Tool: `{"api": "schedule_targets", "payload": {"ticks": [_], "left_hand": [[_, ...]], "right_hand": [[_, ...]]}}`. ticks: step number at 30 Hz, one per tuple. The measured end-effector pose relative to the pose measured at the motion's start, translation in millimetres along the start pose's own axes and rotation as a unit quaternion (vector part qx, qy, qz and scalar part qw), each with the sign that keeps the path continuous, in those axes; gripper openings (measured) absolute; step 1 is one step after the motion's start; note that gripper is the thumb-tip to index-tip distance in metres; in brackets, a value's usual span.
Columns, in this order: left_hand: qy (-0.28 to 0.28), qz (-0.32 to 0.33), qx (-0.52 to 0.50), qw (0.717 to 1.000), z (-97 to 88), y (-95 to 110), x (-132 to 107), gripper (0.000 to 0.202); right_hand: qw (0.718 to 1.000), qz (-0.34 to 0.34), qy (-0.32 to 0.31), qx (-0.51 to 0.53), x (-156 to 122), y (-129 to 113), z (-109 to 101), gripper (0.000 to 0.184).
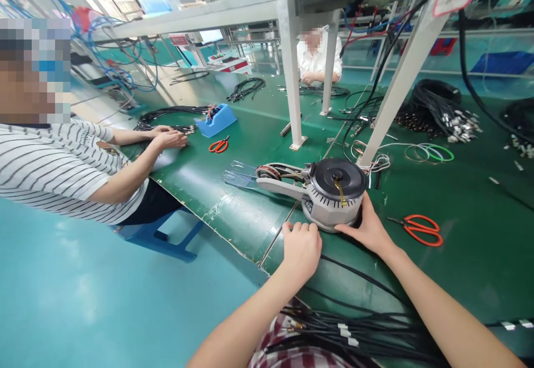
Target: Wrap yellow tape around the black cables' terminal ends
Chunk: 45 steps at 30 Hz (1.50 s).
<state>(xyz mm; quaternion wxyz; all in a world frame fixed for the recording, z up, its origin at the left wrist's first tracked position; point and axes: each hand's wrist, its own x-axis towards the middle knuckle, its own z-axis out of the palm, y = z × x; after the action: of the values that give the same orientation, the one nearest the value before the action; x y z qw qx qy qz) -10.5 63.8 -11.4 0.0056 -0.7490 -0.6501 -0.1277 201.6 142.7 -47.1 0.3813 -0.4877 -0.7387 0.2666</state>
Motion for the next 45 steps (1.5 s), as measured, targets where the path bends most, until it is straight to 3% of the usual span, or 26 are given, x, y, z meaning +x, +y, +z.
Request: {"api": "schedule_targets", "payload": {"ticks": [3,10,16,18,24,26,28,30,32,35,40,45], "left_hand": [[0.002,-0.026,0.012,1.000,-5.5,-8.3,1.5,0.017],[-0.016,-0.004,-0.018,1.000,12.3,30.8,-6.6,0.012],[-0.022,-0.027,-0.001,0.999,-2.3,-5.0,-4.9,0.021],[-0.030,-0.029,-0.002,0.999,-3.1,-6.9,-3.0,0.023],[-0.035,0.013,-0.035,0.999,-0.7,26.5,-4.2,0.022],[-0.027,0.036,-0.045,0.998,-7.6,17.0,-9.7,0.026],[-0.038,0.022,-0.042,0.998,-10.1,-8.4,-10.8,0.029],[-0.059,0.008,-0.065,0.996,-4.2,-37.9,-2.5,0.038],[-0.088,0.008,-0.098,0.991,4.7,-57.8,8.2,0.047],[-0.057,0.015,-0.125,0.990,11.6,-64.0,10.7,0.051],[-0.023,-0.003,-0.192,0.981,16.7,-60.4,4.4,0.052],[0.021,-0.012,-0.251,0.968,12.2,-60.0,-0.8,0.048]], "right_hand": [[1.000,0.000,0.004,0.007,-0.9,-0.4,0.6,0.131],[1.000,-0.002,0.002,0.007,-2.2,3.4,2.8,0.131],[1.000,-0.004,0.000,0.023,-2.9,-0.2,1.0,0.129],[1.000,-0.010,0.000,0.024,-2.7,0.2,2.1,0.130],[1.000,-0.026,0.005,0.010,1.5,-10.7,-0.3,0.128],[0.999,-0.048,-0.005,-0.018,2.0,-27.5,-13.5,0.126],[0.995,-0.056,-0.030,-0.081,2.0,-48.8,-30.7,0.126],[0.988,-0.030,-0.010,-0.150,2.6,-70.6,-45.3,0.122],[0.977,-0.026,0.039,-0.208,3.9,-90.1,-52.7,0.114],[0.959,-0.103,0.085,-0.250,7.2,-110.5,-51.6,0.090],[0.950,-0.186,0.074,-0.239,17.7,-113.5,-47.1,0.035],[0.957,-0.226,0.056,-0.174,21.6,-121.3,-54.0,0.017]]}}
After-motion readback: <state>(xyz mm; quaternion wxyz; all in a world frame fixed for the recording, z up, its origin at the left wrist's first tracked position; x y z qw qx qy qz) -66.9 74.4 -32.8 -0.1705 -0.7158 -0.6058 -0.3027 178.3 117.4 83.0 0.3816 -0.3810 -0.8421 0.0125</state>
